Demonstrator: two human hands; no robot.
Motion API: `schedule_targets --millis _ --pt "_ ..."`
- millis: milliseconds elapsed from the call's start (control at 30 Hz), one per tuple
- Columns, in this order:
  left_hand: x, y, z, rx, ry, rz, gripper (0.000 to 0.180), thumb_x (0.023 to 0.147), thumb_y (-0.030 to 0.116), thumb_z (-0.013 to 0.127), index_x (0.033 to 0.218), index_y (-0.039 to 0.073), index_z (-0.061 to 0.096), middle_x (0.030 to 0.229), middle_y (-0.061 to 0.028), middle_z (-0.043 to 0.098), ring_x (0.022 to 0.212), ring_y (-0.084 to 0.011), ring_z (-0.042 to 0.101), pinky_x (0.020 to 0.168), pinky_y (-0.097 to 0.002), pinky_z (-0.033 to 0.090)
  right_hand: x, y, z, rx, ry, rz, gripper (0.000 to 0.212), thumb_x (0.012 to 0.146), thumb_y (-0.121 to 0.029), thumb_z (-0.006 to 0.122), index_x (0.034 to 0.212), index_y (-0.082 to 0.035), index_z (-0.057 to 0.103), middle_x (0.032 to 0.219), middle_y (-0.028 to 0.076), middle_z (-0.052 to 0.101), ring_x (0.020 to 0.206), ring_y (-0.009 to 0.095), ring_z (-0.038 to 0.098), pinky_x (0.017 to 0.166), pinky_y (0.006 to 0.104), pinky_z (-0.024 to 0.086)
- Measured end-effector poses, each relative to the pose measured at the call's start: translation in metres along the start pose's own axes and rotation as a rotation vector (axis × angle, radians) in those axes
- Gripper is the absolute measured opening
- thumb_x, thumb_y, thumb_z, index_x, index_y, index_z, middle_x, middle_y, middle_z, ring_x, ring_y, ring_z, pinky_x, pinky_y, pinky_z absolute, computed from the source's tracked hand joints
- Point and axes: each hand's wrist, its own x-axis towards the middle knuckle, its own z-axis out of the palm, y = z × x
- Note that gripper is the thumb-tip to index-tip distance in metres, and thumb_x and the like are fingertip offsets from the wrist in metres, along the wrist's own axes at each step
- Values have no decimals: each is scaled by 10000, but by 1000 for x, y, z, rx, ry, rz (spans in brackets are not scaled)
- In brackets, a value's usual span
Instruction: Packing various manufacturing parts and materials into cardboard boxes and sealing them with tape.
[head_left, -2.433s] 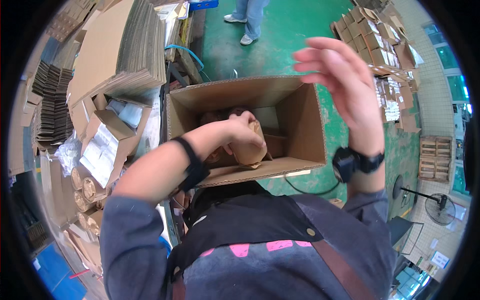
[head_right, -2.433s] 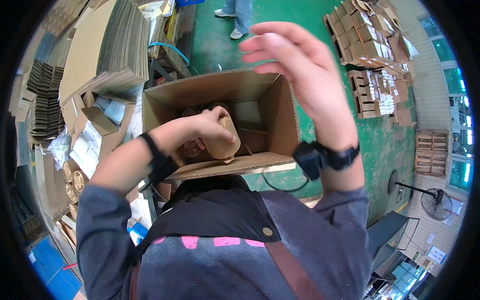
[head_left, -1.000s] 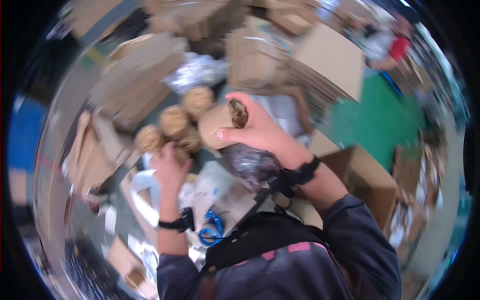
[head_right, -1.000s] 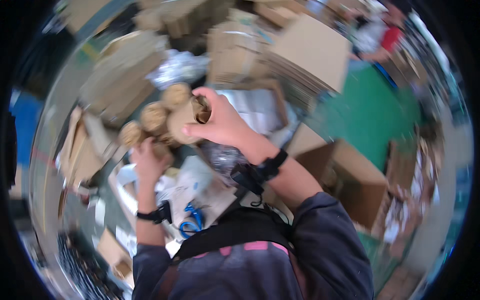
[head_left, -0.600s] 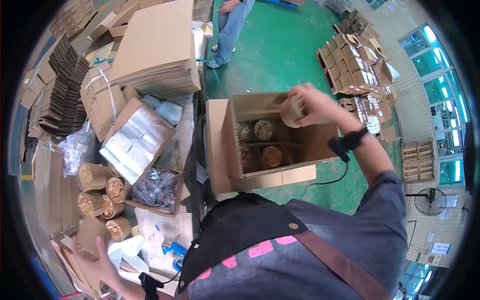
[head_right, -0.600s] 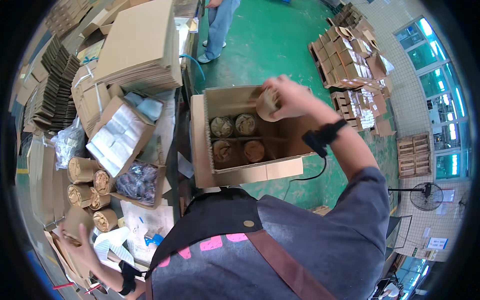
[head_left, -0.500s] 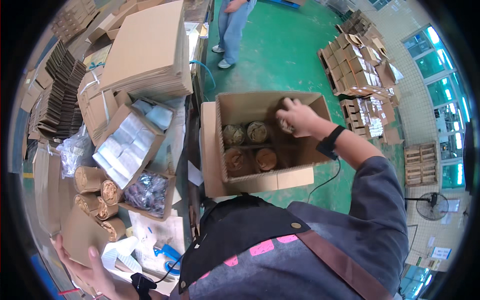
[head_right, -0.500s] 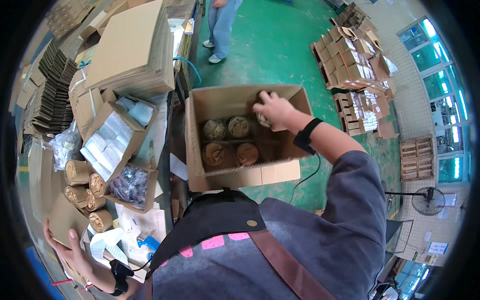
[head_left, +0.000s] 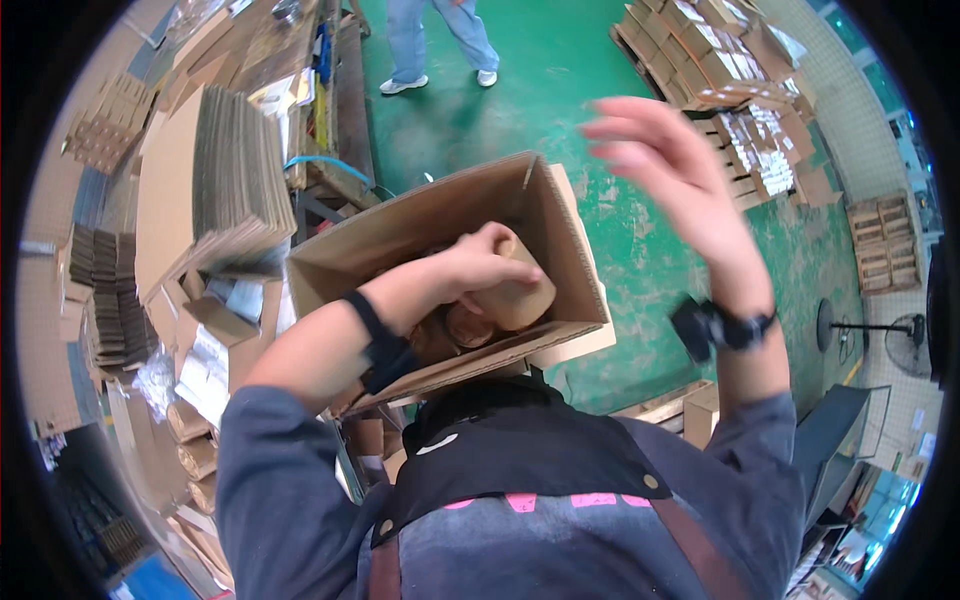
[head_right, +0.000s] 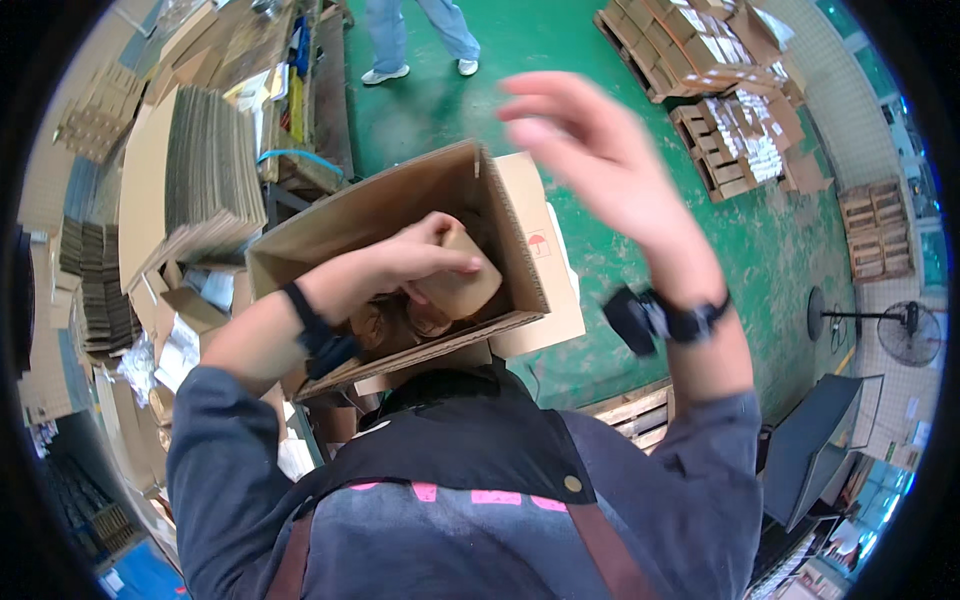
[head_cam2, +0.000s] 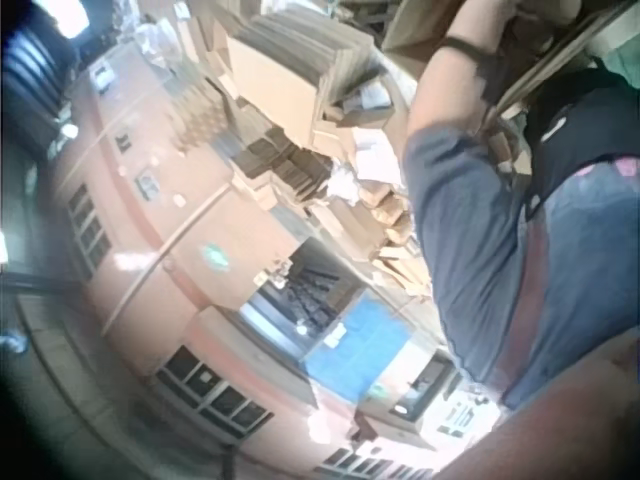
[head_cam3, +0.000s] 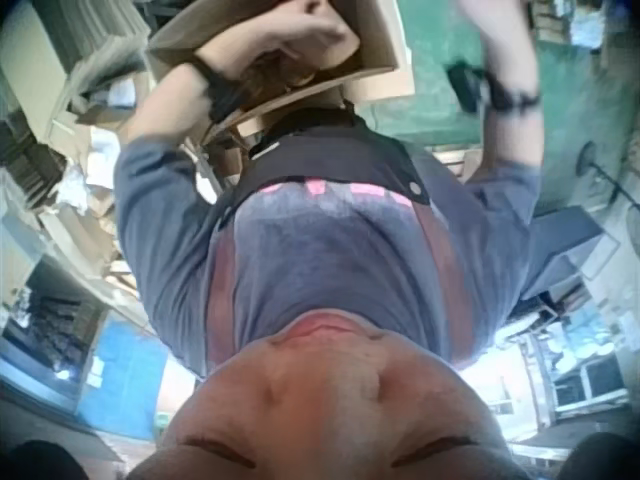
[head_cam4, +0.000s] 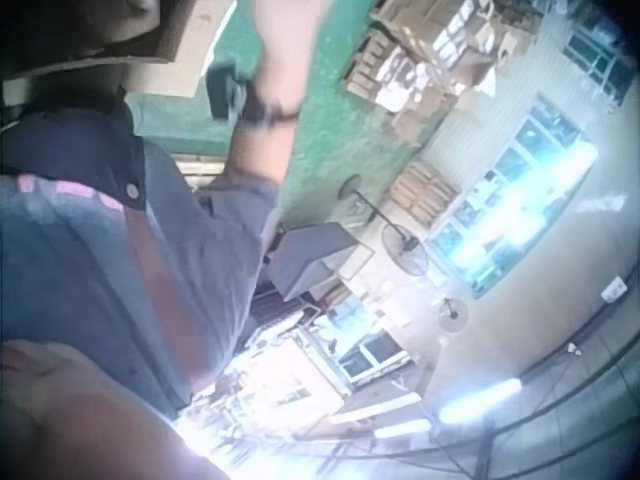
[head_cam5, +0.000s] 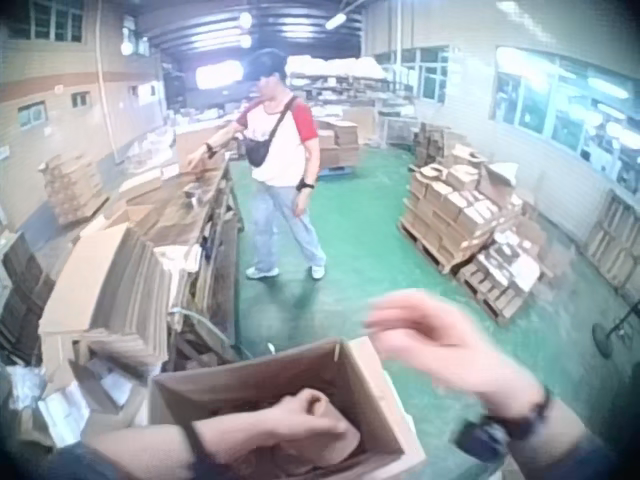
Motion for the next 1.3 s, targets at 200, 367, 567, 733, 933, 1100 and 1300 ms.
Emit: schedule_targets --millis 200,367,567,733,933,1100,1300 --pt "75 -52 55 -24 0 -159 914 721 438 784 1415 158 259 1283 -156 469 1121 -326 517 784 -488 520 -167 19 -76 279 551 320 292 963 -182 546 1203 -16 558 1011 100 660 906 167 631 817 295 492" --pt "88 -68 83 -12 204 -111 855 714 442 774 1383 197 302 1210 -147 501 964 -262 579 700 -366 540 -239 74 -56 410 822 520 236 955 -145 555 1158 -26 572 991 86 658 873 158 632 787 281 497" --pt "92 -66 73 -471 89 -408 520 851 486 587 1268 192 488 1182 -80 564 1034 -245 572 801 -413 507 -219 74 -29 427 758 585 216 950 -134 561 1137 -24 577 971 83 661 861 157 640 765 264 495" --pt "75 -69 97 -517 102 -363 765 827 559 620 1390 168 278 1387 -111 371 1258 -283 418 965 -471 431 -210 75 -15 365 629 562 205 941 -106 579 1123 -12 588 977 71 669 881 130 629 770 252 473" --pt "79 -67 98 499 153 -76 1033 685 492 790 1392 7 214 1355 -246 299 1289 -362 354 1068 -375 351 -211 75 -5 350 542 597 215 938 -94 593 1134 -5 575 995 63 663 922 118 624 789 235 472" --pt "30 -25 26 381 -244 79 485 922 359 605 1228 -12 539 1160 -173 621 1077 -243 588 938 -330 461 -175 48 10 99 324 385 238 896 -52 621 1126 -9 585 985 62 660 910 127 619 818 262 475" --pt "-192 -3 -12 332 -488 407 286 1006 284 433 1077 47 574 839 -80 615 829 -206 629 716 -349 503 -96 24 65 -287 -446 -157 491 764 -161 731 1192 -13 542 1133 145 559 1065 335 539 901 413 457"
